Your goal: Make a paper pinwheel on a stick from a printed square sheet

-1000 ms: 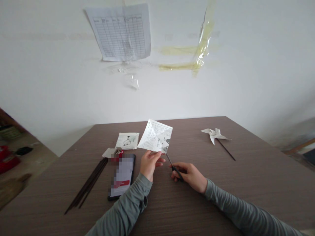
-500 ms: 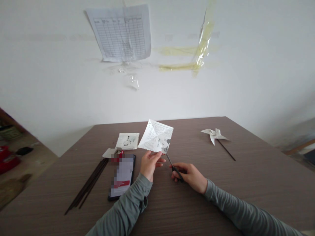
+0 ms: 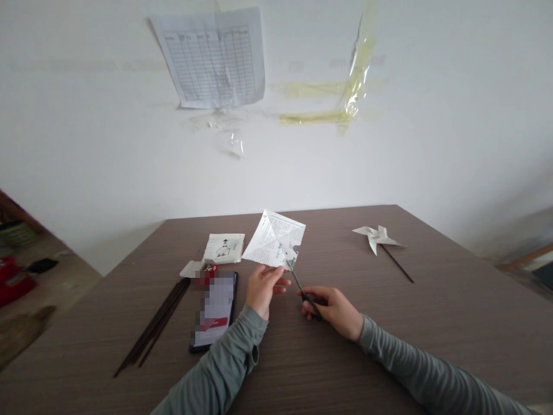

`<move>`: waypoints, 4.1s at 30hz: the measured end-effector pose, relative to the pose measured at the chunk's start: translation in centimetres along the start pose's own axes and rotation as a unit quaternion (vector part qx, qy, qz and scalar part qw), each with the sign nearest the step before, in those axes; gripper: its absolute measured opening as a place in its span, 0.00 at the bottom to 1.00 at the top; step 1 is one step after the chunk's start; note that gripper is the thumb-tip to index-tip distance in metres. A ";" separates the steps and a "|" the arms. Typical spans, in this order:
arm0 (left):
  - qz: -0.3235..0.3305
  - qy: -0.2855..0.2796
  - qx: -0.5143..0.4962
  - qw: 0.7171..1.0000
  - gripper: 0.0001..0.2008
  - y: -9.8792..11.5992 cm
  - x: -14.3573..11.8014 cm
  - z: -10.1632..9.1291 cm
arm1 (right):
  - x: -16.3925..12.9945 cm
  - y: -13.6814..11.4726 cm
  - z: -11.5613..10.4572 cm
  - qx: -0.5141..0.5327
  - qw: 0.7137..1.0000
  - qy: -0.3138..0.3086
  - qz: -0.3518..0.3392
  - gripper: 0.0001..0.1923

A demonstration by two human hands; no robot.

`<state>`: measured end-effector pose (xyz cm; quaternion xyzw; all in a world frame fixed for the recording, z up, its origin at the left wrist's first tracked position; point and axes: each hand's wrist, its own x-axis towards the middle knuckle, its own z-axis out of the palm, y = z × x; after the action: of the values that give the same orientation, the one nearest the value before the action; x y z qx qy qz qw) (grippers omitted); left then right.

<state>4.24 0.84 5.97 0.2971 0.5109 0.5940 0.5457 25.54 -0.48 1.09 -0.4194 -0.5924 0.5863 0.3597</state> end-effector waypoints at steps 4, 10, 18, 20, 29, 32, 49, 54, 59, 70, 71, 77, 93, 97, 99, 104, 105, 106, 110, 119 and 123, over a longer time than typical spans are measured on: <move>-0.002 0.007 0.000 1.000 0.13 0.1 -0.1 0.1 | 0.2 0.4 -0.1 0.003 1.000 -0.004 -0.006 0.31; 0.000 -0.004 0.004 1.000 0.16 0.1 -0.1 0.0 | 0.1 0.6 -0.1 -0.006 1.000 -0.001 -0.007 0.31; 0.012 -0.011 0.010 1.000 0.19 -0.4 0.2 -0.4 | -0.2 0.0 0.2 -0.012 1.000 0.003 -0.003 0.31; 0.015 -0.016 0.013 1.000 0.20 -0.5 0.3 -0.5 | -0.3 -0.3 0.2 -0.015 1.000 0.001 0.002 0.32; 0.008 -0.009 0.001 1.000 0.18 -0.1 0.1 -0.2 | -0.6 -1.0 0.1 -0.068 0.998 0.017 -0.011 0.28; 0.008 -0.001 -0.002 1.000 0.15 0.0 0.1 -0.1 | -0.6 -1.0 0.1 -0.085 0.996 0.016 -0.020 0.27; 0.012 0.020 0.016 1.000 0.19 -0.7 0.6 -0.4 | -0.5 -0.5 0.8 -0.006 1.000 0.002 0.012 0.33; 0.012 0.029 0.021 0.999 0.19 -0.8 0.7 -0.2 | -0.6 -0.7 1.0 0.001 1.000 0.004 0.017 0.31; 0.014 0.033 0.033 0.999 0.19 -0.9 0.7 -0.2 | -0.7 -0.7 1.1 -0.014 1.000 0.013 0.022 0.30; 0.089 0.014 0.031 0.995 0.29 -1.1 0.5 -0.5 | -0.5 -0.1 1.2 0.003 1.000 0.014 0.004 0.32; 0.091 0.011 0.029 0.995 0.30 -1.1 0.5 -0.5 | -0.5 0.0 1.2 0.004 1.000 0.013 0.002 0.33; 0.104 0.001 0.024 0.994 0.30 -1.2 0.6 -0.7 | -0.6 -0.2 1.1 -0.002 1.000 0.012 -0.008 0.31; 0.087 -0.004 0.021 0.996 0.37 -0.9 0.1 -0.1 | -0.8 -0.9 1.2 -0.010 1.000 0.021 -0.021 0.27; 0.086 -0.020 0.028 0.996 0.37 -1.1 0.1 -0.3 | -0.9 -1.1 1.2 -0.010 0.999 0.025 -0.034 0.24; 0.082 -0.023 0.028 0.996 0.37 -1.2 0.1 -0.4 | -0.8 -1.0 1.2 -0.008 0.999 0.028 -0.040 0.24; 0.070 -0.021 0.022 0.997 0.37 -1.4 0.3 -0.3 | -0.7 -0.8 1.2 -0.006 0.999 0.028 -0.034 0.24; 0.069 -0.021 0.022 0.997 0.37 -1.4 0.3 -0.3 | -0.7 -0.8 1.2 -0.006 0.999 0.027 -0.031 0.24; 0.068 -0.022 0.023 0.997 0.36 -1.4 0.3 -0.3 | -0.7 -0.9 1.2 -0.007 0.999 0.027 -0.030 0.24; 0.062 -0.026 0.026 0.997 0.37 -1.2 0.2 -0.2 | -0.8 -0.9 1.4 -0.009 0.999 0.030 -0.028 0.24; 0.065 -0.020 0.026 0.997 0.38 -1.2 0.1 -0.1 | -0.6 -0.6 1.7 -0.004 0.999 0.031 -0.020 0.23; 0.063 -0.018 0.024 0.998 0.36 -1.3 0.2 -0.1 | -0.7 -0.7 1.6 -0.011 0.999 0.033 -0.024 0.22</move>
<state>4.52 0.83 4.70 0.3527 0.4954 0.6088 0.5094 24.27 -1.76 1.77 -0.4282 -0.5966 0.5567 0.3884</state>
